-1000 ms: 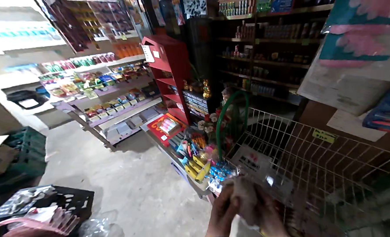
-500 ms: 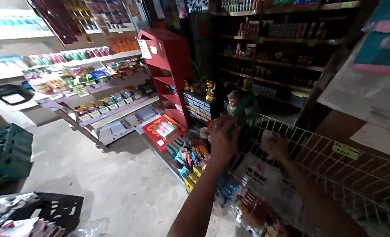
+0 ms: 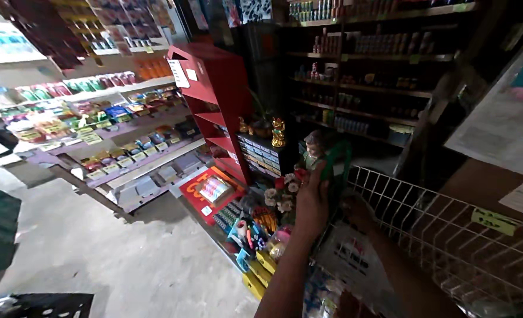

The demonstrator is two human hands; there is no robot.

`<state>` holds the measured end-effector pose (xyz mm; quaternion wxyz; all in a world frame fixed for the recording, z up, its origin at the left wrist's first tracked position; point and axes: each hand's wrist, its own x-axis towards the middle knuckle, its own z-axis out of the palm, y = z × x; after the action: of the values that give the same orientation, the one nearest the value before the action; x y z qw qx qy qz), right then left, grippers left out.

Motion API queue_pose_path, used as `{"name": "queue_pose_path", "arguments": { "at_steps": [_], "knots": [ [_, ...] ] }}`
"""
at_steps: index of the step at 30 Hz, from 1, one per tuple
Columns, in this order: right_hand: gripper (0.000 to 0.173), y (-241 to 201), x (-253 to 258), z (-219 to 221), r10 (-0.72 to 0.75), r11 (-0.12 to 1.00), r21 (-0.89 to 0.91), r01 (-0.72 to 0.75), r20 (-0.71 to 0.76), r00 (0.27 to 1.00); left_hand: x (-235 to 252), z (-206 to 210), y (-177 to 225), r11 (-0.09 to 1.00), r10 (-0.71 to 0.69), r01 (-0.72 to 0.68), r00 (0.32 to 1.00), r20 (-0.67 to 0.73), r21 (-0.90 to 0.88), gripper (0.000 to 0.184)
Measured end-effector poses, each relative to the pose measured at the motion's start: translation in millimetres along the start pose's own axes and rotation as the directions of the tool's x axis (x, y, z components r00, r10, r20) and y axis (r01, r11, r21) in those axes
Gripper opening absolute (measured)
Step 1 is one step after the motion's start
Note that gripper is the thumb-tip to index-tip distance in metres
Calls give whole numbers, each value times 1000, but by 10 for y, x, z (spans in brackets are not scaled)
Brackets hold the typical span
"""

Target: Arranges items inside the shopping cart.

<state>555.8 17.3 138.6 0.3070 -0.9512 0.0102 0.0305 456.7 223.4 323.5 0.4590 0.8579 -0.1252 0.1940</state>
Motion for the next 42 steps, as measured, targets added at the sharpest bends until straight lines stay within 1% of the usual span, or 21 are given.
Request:
{"name": "queue_pose_path", "arguments": {
  "at_steps": [3,4,5,6,7,8,9,10,12,15,17,19,21,24,26,27,31,33,35,39,42],
  "knots": [
    [46,38,-158,-174,-17,985,-169,32,88,996,10,4,27,998,-60,60,998,18,6,45],
    [46,34,-244,-240,-47,975,-215,60,65,997,16,2,42,996,-90,90,996,18,12,44],
    [44,14,-342,-313,-101,971,-220,94,-22,995,22,6,48,994,-111,110,994,12,19,43],
    [42,-19,-418,-387,-187,966,-208,151,-168,968,29,15,47,993,-119,119,993,1,25,42],
    [39,-30,-410,-430,-284,951,-217,221,-327,901,31,27,42,993,-117,117,993,-14,33,42],
    [38,-11,-319,-444,-375,923,-263,280,-455,808,25,43,35,993,-109,110,994,-30,40,41],
    [39,14,-195,-447,-423,902,-318,292,-519,743,19,64,27,993,-102,104,994,-43,49,41],
    [42,19,-85,-447,-424,896,-366,253,-527,736,20,76,25,993,-101,104,994,-49,55,41],
    [48,42,94,-397,-387,876,-458,152,-480,787,40,75,27,992,-115,117,993,-40,54,41],
    [53,162,151,-273,-332,842,-523,133,-308,892,42,63,7,994,-96,98,994,-49,49,41],
    [54,171,59,-267,-207,847,-520,108,-137,969,33,65,-6,995,-71,75,996,-59,59,41],
    [49,198,-49,-265,-54,888,-456,58,22,998,19,65,1,994,-91,93,995,-39,63,41],
    [48,179,-175,-279,31,938,-347,-11,53,998,10,60,12,992,-109,111,993,-35,55,42],
    [52,18,-230,-300,-15,986,-165,7,-48,999,8,71,14,993,-99,102,994,-56,55,41],
    [58,-7,-98,-180,-38,999,-24,38,-16,999,-4,95,18,994,-89,94,993,-78,57,40],
    [60,8,-23,-78,-8,1000,24,8,10,1000,-11,106,21,994,-85,91,993,-87,59,39],
    [55,-89,-69,180,46,999,-17,-47,-48,998,-3,122,-15,995,-43,54,991,-128,88,38],
    [54,-86,-296,234,-21,996,-88,24,32,999,-7,122,-12,993,-55,66,992,-115,93,38],
    [53,-104,-511,212,-84,983,-144,111,178,980,-9,124,1,994,-60,69,993,-100,85,38],
    [48,-289,-817,-82,-95,977,-129,168,442,892,-23,97,45,990,-111,116,992,-67,75,41],
    [50,-514,-911,-181,-137,978,-77,196,470,872,-2,93,50,987,-135,139,989,-57,74,42]
  ]
}}
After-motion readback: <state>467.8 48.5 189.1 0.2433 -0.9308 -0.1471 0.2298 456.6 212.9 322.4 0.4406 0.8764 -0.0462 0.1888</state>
